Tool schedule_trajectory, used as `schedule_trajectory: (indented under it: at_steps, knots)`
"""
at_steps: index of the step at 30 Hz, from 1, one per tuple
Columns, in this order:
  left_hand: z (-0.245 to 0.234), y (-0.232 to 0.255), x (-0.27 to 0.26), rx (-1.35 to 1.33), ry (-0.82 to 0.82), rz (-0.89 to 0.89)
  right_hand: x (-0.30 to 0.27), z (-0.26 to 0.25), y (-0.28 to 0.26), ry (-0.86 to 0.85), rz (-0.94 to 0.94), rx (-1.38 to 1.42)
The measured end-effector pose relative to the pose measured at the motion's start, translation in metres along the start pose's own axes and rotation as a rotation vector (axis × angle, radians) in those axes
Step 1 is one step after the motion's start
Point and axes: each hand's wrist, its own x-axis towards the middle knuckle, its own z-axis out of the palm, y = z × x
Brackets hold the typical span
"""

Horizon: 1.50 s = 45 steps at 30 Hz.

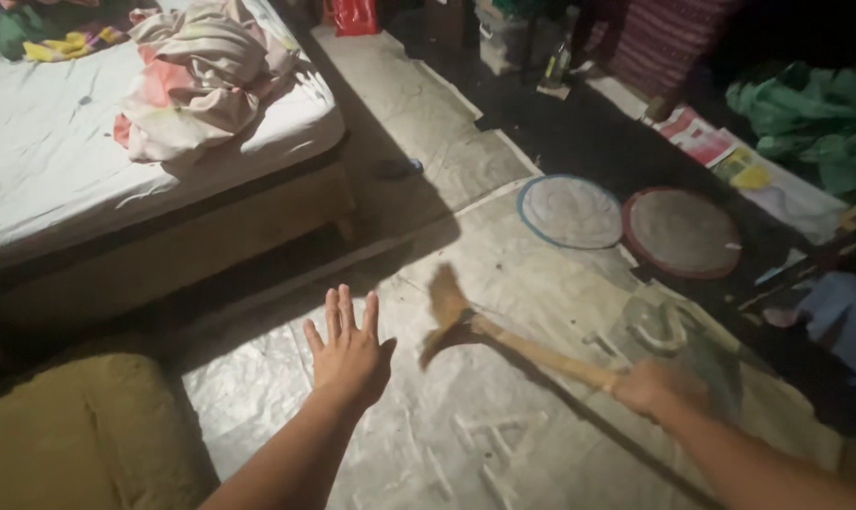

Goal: The person folds a sheet, removes and folds a bedsheet from a foam mattress, moves the mattress aside, and sweeps the floor with a broom.

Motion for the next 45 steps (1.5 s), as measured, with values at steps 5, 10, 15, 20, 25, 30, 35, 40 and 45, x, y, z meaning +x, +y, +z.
schedule_trajectory:
  at_steps: [5, 10, 15, 20, 25, 30, 35, 40, 45]
  knots:
    - [-0.004, 0.009, -0.006, -0.006, 0.003, 0.034, -0.026, -0.02, -0.002, 0.172, -0.04, -0.028]
    - [-0.008, 0.007, -0.012, 0.001, 0.023, 0.047, -0.061, -0.012, -0.063, 0.247, -0.25, 0.059]
    - [-0.005, -0.004, -0.027, -0.008, 0.001, -0.011, -0.111, -0.014, -0.138, -0.012, -0.274, 0.192]
    - [-0.004, -0.028, -0.045, 0.043, -0.031, -0.045, -0.091, 0.003, -0.146, -0.159, -0.222, 0.146]
    - [-0.004, -0.036, -0.046, 0.031, -0.083, -0.096, -0.075, 0.011, -0.097, -0.137, -0.019, 0.222]
    - [0.0, -0.022, -0.045, -0.001, -0.047, -0.05, -0.091, 0.001, -0.097, 0.151, -0.118, 0.043]
    - [0.003, -0.008, -0.05, -0.019, -0.057, -0.006, -0.147, -0.01, -0.102, 0.141, -0.209, 0.121]
    - [0.002, -0.014, -0.057, 0.008, -0.018, 0.08, -0.143, 0.027, -0.098, -0.181, -0.116, 0.195]
    - [-0.005, -0.033, -0.074, 0.009, -0.025, 0.053, -0.074, 0.099, -0.003, -0.028, -0.003, 0.32]
